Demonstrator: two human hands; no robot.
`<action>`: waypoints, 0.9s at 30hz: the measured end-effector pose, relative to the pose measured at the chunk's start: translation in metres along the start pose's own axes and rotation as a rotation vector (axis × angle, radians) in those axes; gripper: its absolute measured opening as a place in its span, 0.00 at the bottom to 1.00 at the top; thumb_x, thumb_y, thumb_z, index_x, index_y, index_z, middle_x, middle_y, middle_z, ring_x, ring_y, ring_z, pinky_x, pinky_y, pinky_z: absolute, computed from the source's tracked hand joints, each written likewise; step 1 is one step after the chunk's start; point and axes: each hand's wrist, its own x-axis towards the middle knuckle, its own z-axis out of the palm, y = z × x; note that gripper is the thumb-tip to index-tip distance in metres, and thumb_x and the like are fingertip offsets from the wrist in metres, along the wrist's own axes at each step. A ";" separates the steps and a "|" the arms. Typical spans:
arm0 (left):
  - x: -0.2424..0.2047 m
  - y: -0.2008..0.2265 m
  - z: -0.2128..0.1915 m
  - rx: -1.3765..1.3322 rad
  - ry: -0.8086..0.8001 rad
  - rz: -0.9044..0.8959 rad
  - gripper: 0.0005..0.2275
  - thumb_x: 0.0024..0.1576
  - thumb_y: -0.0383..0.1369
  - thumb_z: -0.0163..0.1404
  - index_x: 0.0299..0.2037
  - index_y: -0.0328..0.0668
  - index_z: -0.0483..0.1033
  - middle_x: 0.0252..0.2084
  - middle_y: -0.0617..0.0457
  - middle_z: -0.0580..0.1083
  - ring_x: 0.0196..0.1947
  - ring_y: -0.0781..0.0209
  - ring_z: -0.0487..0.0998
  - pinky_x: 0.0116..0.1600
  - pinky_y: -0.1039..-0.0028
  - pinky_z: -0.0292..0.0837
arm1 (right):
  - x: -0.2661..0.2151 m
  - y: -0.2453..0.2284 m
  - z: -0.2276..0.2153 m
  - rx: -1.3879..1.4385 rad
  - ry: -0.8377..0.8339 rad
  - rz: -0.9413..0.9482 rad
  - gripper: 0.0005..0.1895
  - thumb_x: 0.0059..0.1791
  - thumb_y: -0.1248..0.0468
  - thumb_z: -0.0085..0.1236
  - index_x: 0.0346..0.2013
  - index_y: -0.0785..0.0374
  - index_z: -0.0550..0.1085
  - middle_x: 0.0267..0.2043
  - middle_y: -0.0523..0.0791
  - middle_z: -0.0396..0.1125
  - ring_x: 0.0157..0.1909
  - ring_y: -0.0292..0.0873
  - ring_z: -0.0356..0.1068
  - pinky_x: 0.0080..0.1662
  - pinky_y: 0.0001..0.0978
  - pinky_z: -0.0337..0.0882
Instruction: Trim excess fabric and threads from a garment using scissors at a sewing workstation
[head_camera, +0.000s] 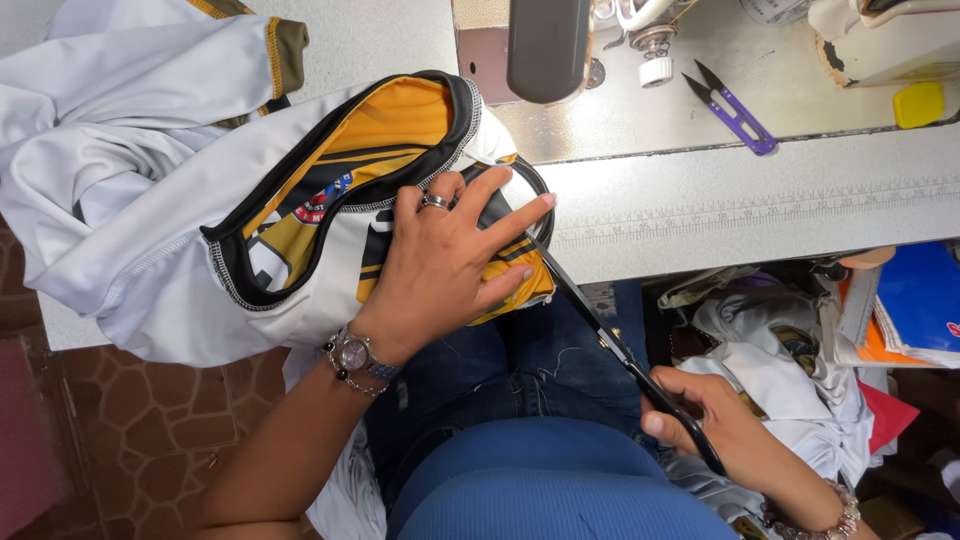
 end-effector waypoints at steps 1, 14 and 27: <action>0.001 -0.001 0.000 0.000 0.001 0.000 0.26 0.55 0.56 0.54 0.65 0.72 0.70 0.64 0.55 0.67 0.51 0.50 0.69 0.45 0.59 0.59 | 0.001 -0.002 0.001 -0.001 0.001 -0.001 0.25 0.46 0.41 0.61 0.21 0.59 0.70 0.22 0.39 0.58 0.25 0.35 0.56 0.31 0.28 0.54; 0.005 -0.005 0.000 0.004 -0.041 0.020 0.31 0.53 0.58 0.55 0.68 0.71 0.66 0.63 0.56 0.67 0.49 0.49 0.69 0.42 0.59 0.61 | 0.013 0.001 0.001 -0.242 0.039 0.047 0.17 0.45 0.48 0.68 0.23 0.55 0.77 0.18 0.37 0.64 0.23 0.33 0.58 0.29 0.28 0.57; -0.016 0.001 -0.002 0.065 0.019 -0.151 0.38 0.52 0.65 0.55 0.69 0.58 0.66 0.74 0.50 0.61 0.69 0.51 0.64 0.60 0.56 0.58 | 0.001 0.024 0.014 0.063 0.066 0.077 0.21 0.48 0.56 0.69 0.19 0.61 0.69 0.17 0.41 0.57 0.21 0.35 0.57 0.26 0.29 0.55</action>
